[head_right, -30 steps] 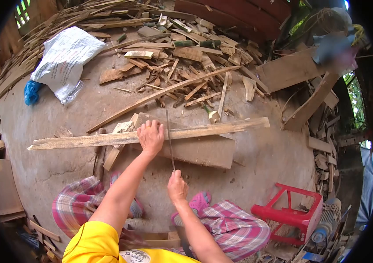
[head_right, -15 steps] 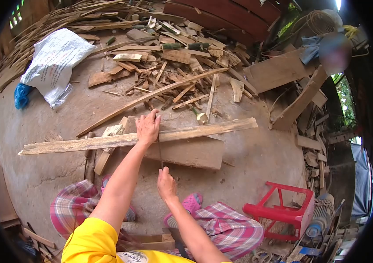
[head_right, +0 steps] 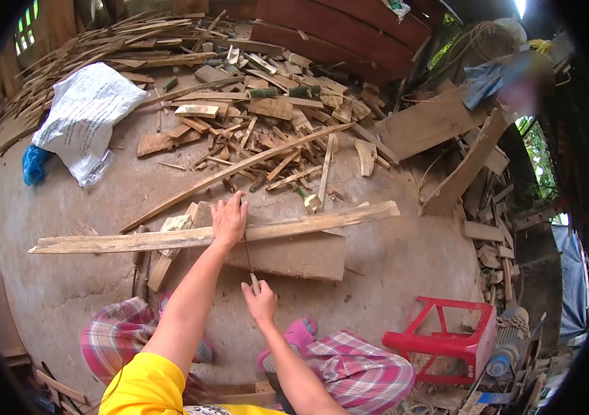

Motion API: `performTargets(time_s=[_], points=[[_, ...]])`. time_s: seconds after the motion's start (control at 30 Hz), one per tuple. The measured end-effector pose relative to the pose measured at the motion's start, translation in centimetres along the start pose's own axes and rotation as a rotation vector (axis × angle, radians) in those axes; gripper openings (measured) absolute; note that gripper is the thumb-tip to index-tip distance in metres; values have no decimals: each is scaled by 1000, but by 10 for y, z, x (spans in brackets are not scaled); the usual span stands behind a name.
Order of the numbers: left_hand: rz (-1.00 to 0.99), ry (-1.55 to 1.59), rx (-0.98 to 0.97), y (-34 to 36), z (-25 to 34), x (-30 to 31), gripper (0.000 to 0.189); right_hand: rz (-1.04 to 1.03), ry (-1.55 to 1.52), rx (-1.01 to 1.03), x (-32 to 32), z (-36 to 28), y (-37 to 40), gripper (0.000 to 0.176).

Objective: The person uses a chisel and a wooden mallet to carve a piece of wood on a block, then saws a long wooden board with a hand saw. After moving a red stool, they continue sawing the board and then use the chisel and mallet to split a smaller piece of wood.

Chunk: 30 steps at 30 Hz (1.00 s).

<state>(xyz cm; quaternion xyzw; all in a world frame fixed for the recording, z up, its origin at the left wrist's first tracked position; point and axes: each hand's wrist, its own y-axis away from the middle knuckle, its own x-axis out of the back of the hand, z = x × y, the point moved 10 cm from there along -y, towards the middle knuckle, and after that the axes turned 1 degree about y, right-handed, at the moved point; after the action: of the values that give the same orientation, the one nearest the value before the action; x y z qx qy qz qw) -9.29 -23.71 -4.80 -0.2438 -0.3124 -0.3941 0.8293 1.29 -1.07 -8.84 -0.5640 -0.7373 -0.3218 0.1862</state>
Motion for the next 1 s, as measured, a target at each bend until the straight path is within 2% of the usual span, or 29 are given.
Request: performTargets(time_s=[0.1,0.17,0.2,0.4,0.57,0.67,0.8,0.9,1.0], points=[[-25,2,22,-1,0,-2,32,-9,62,17,-1,-10,-2,43],[-12,17,14,-2,1,-1,33,58,8,178,4,-25,7,37],[-13,13,17,-1,2,-1,34,43,80,265,3,-34,11,29],[54,-39,-43,16,7,11,41,79,309,264,-1,-27,6,20],[36,-143,-106,49,-1,22,40,73,241,218,1,-33,9,25],[139,-79,-226,53,13,34,36,78,246,234,0,-26,15,27],[104,-101,-198,52,18,35,37,40,262,203,-3,-15,17,25],[125,-100,-196,51,11,30,33,76,276,261,0,-22,15,22],[140,-140,-144,47,1,31,22,98,273,246,2,-28,12,21]])
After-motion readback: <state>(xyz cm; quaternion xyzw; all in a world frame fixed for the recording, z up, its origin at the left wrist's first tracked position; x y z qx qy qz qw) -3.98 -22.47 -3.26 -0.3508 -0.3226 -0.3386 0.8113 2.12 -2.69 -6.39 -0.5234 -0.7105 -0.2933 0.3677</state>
